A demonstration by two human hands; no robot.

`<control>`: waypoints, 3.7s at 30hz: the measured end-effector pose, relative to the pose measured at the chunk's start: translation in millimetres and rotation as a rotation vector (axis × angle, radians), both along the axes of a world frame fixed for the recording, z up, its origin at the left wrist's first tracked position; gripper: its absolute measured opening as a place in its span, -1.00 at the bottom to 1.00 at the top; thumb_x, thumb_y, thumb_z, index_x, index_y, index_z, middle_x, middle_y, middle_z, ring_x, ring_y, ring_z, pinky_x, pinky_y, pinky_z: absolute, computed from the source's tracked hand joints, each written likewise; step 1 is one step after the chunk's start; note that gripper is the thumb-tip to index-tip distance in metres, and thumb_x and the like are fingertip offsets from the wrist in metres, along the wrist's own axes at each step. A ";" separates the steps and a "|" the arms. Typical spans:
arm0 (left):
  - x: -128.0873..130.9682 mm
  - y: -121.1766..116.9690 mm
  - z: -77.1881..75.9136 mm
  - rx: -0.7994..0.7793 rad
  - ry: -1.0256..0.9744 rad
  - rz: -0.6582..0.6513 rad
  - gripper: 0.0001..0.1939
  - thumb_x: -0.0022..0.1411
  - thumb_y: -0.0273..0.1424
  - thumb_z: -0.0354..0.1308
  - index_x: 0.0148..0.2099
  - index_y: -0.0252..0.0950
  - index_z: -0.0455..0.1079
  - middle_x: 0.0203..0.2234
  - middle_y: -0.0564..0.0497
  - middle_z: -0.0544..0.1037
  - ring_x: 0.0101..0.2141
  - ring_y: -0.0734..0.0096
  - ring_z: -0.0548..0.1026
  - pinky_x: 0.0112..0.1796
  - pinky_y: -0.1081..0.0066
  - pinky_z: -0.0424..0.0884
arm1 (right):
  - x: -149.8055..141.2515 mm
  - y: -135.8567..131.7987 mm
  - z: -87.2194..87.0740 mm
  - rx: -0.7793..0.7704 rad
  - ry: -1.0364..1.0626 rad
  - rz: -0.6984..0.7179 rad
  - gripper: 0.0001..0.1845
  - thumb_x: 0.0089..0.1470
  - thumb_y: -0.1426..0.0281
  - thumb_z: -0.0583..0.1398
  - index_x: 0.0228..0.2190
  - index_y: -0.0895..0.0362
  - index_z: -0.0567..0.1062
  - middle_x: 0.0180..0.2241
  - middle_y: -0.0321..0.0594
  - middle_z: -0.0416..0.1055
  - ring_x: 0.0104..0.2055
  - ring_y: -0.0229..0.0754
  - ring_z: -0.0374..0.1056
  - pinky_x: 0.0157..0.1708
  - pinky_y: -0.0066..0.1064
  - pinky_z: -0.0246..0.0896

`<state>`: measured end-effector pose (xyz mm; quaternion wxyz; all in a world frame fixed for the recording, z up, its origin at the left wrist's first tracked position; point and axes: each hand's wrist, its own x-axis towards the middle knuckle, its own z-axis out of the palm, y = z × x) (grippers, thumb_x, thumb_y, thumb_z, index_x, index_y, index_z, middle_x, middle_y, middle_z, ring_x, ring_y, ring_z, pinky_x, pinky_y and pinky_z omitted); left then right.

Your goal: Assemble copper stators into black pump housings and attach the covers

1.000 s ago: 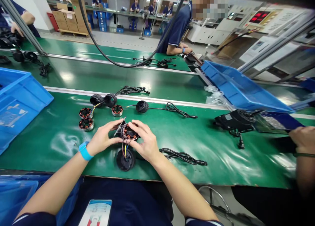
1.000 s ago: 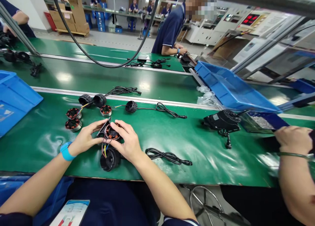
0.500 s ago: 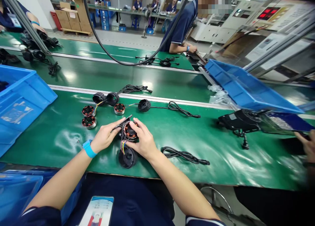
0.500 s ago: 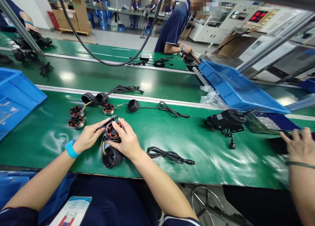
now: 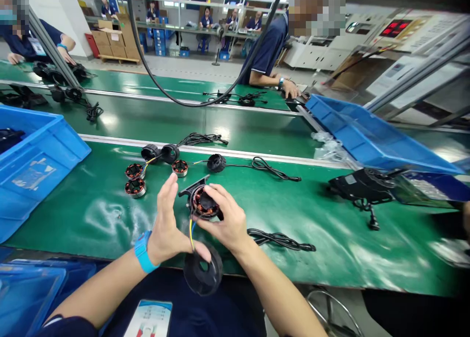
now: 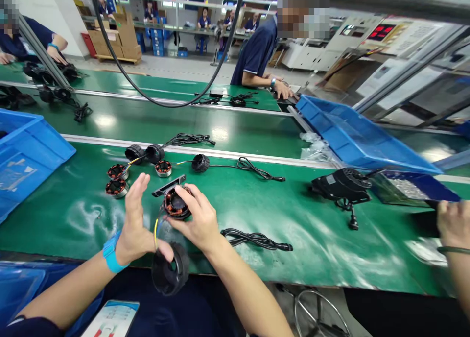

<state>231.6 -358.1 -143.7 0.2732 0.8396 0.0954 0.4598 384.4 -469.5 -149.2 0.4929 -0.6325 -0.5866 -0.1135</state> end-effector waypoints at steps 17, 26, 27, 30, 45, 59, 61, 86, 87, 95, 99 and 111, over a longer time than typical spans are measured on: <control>3.6 -8.8 10.4 -0.128 0.069 0.104 0.25 0.01 0.34 0.21 0.53 -0.13 -0.17 0.36 -0.30 0.03 0.37 -0.09 0.07 0.29 -0.06 0.15 | -7.9 -0.7 10.8 -0.198 0.213 -0.033 0.39 -0.18 0.25 0.52 0.42 0.03 -0.18 0.06 -0.06 0.47 -0.01 0.02 0.53 -0.06 -0.19 0.53; 0.6 -2.7 -2.8 -0.142 0.087 0.120 0.29 -0.04 0.32 0.26 0.53 -0.16 -0.16 0.36 -0.31 0.01 0.37 -0.09 0.03 0.31 -0.06 0.11 | -8.6 0.6 7.3 -0.135 0.198 -0.034 0.36 -0.13 0.18 0.50 0.43 0.07 -0.19 0.08 -0.03 0.46 0.06 0.03 0.49 0.03 -0.16 0.50; 1.0 -0.8 -8.0 -0.160 0.141 0.125 0.26 -0.01 0.29 0.28 0.53 -0.16 -0.17 0.36 -0.32 0.00 0.37 -0.09 0.03 0.30 -0.09 0.10 | -7.9 1.7 1.6 -0.193 0.216 -0.048 0.35 -0.17 0.21 0.52 0.42 0.06 -0.15 0.07 -0.04 0.47 0.05 0.05 0.50 0.01 -0.14 0.51; 1.3 4.4 -19.6 -0.200 0.242 0.126 0.24 0.04 0.20 0.34 0.53 -0.17 -0.19 0.36 -0.32 -0.01 0.37 -0.08 0.04 0.30 -0.10 0.10 | -7.1 2.3 -6.2 -0.274 0.271 -0.076 0.31 -0.19 0.25 0.53 0.39 0.03 -0.07 0.06 -0.07 0.48 0.03 0.03 0.51 0.01 -0.13 0.50; 26.2 -1.3 -30.2 -0.160 0.136 0.118 -0.03 0.07 -0.12 0.46 0.39 -0.23 0.08 0.07 -0.18 0.35 0.09 0.07 0.37 0.11 0.09 0.37 | -5.7 5.7 -30.5 -0.332 0.291 -0.016 0.21 0.04 0.23 0.36 0.43 0.05 -0.27 0.19 0.01 0.38 0.12 0.07 0.46 0.02 -0.10 0.46; 3.3 8.6 39.0 0.333 -0.156 0.492 -0.42 0.03 -0.33 0.52 0.02 -0.17 0.30 -0.02 -0.10 0.20 0.04 0.20 0.31 0.07 0.20 0.39 | -104.8 -32.3 -44.7 -0.327 1.818 0.872 -0.27 0.11 -0.07 0.32 0.18 -0.04 0.30 0.06 -0.08 0.36 -0.10 -0.16 0.46 -0.30 -0.40 0.45; -0.3 5.4 38.2 0.298 -0.134 0.492 -0.50 0.03 -0.35 0.52 -0.04 -0.18 0.36 -0.02 -0.09 0.18 0.06 0.19 0.31 0.09 0.20 0.38 | -103.5 -27.6 -46.3 -0.107 1.759 0.704 -0.15 0.02 -0.03 0.39 0.24 -0.13 0.22 0.04 -0.14 0.36 -0.11 -0.17 0.45 -0.24 -0.38 0.46; -20.0 2.3 -30.2 -0.108 0.029 -0.188 -0.56 0.14 -0.29 0.46 -0.10 -0.22 0.27 -0.25 0.01 0.38 -0.10 0.28 0.32 0.11 0.06 0.27 | 43.1 33.1 21.9 -0.265 0.554 0.528 -0.15 0.00 0.38 0.42 0.26 0.09 0.24 0.10 -0.05 0.40 0.02 -0.10 0.43 0.04 -0.26 0.38; -20.2 3.3 -31.0 -0.107 0.014 -0.205 -0.56 0.14 -0.29 0.46 -0.10 -0.22 0.27 -0.27 0.02 0.38 -0.08 0.26 0.33 0.13 0.02 0.26 | 44.5 36.9 22.5 -0.264 0.540 0.549 -0.15 -0.02 0.39 0.43 0.25 0.09 0.25 0.12 -0.05 0.37 0.07 -0.09 0.41 0.08 -0.25 0.35; -19.8 13.4 -29.6 -0.078 0.001 -0.256 -0.74 0.13 -0.46 0.44 -0.27 -0.24 0.37 -0.29 -0.03 0.48 0.22 0.03 0.30 0.19 -0.11 0.24 | 54.1 49.1 29.0 -0.262 0.429 0.617 -0.22 -0.03 0.50 0.39 0.21 0.11 0.31 0.15 -0.11 0.34 0.16 -0.14 0.34 0.16 -0.36 0.25; -18.1 23.5 -25.3 -0.025 0.063 -0.308 -0.73 0.14 -0.46 0.43 -0.27 -0.25 0.35 -0.36 0.04 0.54 0.11 0.16 0.42 0.29 -0.17 0.08 | 55.0 47.6 28.1 -0.348 0.420 0.690 -0.21 -0.03 0.47 0.40 0.22 0.10 0.31 0.17 -0.12 0.33 0.16 -0.13 0.34 0.18 -0.35 0.23; -17.0 39.6 -9.3 -0.002 0.111 -0.486 -0.79 0.19 -0.35 0.42 -0.32 -0.27 0.43 -0.36 0.02 0.57 -0.06 0.29 0.50 0.25 0.10 0.23 | 55.7 67.5 26.6 -0.407 0.395 0.891 -0.23 -0.01 0.43 0.37 0.22 0.16 0.30 0.12 -0.09 0.37 0.14 -0.11 0.35 0.18 -0.29 0.24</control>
